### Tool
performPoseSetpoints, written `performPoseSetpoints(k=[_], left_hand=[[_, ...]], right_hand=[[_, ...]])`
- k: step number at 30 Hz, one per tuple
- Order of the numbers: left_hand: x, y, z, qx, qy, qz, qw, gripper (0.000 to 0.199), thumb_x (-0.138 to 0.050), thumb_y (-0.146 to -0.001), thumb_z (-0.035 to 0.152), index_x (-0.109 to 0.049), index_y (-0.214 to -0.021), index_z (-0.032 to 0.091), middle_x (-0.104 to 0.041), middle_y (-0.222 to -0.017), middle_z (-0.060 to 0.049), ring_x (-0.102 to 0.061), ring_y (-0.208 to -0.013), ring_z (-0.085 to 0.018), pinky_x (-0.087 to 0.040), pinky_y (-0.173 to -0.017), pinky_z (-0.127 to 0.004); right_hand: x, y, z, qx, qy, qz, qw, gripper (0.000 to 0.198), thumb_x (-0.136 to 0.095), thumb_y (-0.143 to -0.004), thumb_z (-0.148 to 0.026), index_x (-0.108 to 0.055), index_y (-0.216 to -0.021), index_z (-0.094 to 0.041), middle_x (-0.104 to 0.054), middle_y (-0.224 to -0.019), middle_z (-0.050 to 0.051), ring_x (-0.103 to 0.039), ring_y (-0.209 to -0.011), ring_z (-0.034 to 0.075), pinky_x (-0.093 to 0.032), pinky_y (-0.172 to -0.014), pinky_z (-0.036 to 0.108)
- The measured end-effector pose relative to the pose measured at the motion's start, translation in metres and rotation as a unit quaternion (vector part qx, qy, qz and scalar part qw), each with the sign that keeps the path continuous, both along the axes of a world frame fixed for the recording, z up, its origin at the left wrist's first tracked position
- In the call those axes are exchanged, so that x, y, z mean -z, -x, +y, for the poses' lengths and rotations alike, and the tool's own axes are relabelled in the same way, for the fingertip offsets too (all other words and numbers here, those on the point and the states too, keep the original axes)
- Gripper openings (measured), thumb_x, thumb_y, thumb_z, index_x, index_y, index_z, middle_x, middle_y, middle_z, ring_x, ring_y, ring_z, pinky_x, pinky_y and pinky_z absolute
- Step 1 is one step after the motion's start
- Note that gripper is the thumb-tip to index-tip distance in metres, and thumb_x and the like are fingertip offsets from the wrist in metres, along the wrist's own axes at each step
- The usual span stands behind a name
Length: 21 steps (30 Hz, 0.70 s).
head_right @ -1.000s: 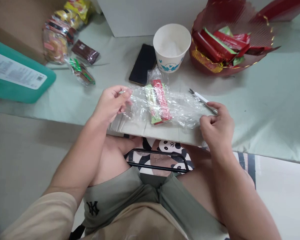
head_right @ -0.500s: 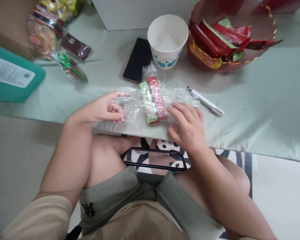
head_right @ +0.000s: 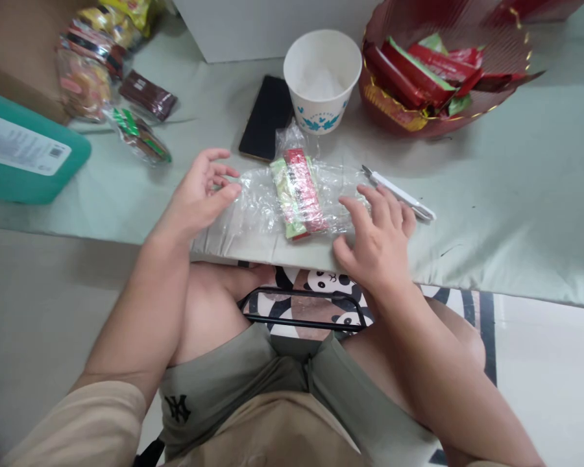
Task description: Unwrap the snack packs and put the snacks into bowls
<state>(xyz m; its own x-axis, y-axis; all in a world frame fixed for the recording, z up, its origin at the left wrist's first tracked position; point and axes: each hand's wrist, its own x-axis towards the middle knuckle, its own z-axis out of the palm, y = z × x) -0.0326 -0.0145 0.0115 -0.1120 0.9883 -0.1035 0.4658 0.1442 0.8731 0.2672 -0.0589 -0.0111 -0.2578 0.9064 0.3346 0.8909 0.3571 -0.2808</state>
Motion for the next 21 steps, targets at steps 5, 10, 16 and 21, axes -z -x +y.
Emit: performPoseSetpoints(k=[5,10,16,21], left_hand=[[0.007,-0.011,0.003,0.027,-0.025,0.020,0.999,0.033,-0.070,-0.082,0.024,-0.063,-0.115,0.025,-0.067,-0.104,-0.002,-0.057,-0.079,-0.013,-0.046,-0.072,-0.025],[0.012,-0.014,0.005,0.022,-0.031,0.036,0.999,0.019,-0.068,-0.087,0.030,-0.065,-0.106,0.025,-0.067,-0.095,-0.001,-0.057,-0.078,-0.014,-0.046,-0.072,-0.026],[0.014,-0.017,0.007,0.008,-0.047,0.033,0.998,0.011,-0.065,-0.091,0.035,-0.065,-0.093,0.024,-0.067,-0.087,-0.001,-0.055,-0.070,-0.013,-0.044,-0.067,-0.025],[0.012,-0.021,0.009,-0.015,-0.055,-0.045,0.997,0.022,-0.062,-0.091,0.044,-0.060,-0.084,0.023,-0.066,-0.084,-0.002,-0.057,-0.071,-0.013,-0.048,-0.065,-0.025]], right_hand=[[-0.002,0.020,-0.008,-0.011,-0.008,0.005,1.000,0.047,-0.061,-0.084,-0.018,-0.061,-0.129,-0.030,-0.060,-0.144,0.011,-0.047,-0.143,0.037,-0.027,-0.116,0.058],[-0.004,0.035,-0.011,-0.045,0.016,-0.006,0.999,0.050,-0.057,-0.083,-0.008,-0.062,-0.128,-0.030,-0.062,-0.143,0.009,-0.049,-0.141,0.033,-0.027,-0.115,0.053],[-0.006,0.021,0.001,-0.005,0.005,0.013,1.000,0.021,-0.052,-0.087,-0.012,-0.065,-0.096,-0.025,-0.075,-0.103,0.005,-0.066,-0.104,0.025,-0.035,-0.105,0.048],[-0.012,0.002,0.011,0.026,-0.037,0.120,0.992,0.012,-0.053,-0.081,-0.014,-0.059,-0.081,-0.025,-0.072,-0.090,0.004,-0.069,-0.099,0.026,-0.045,-0.098,0.049]])
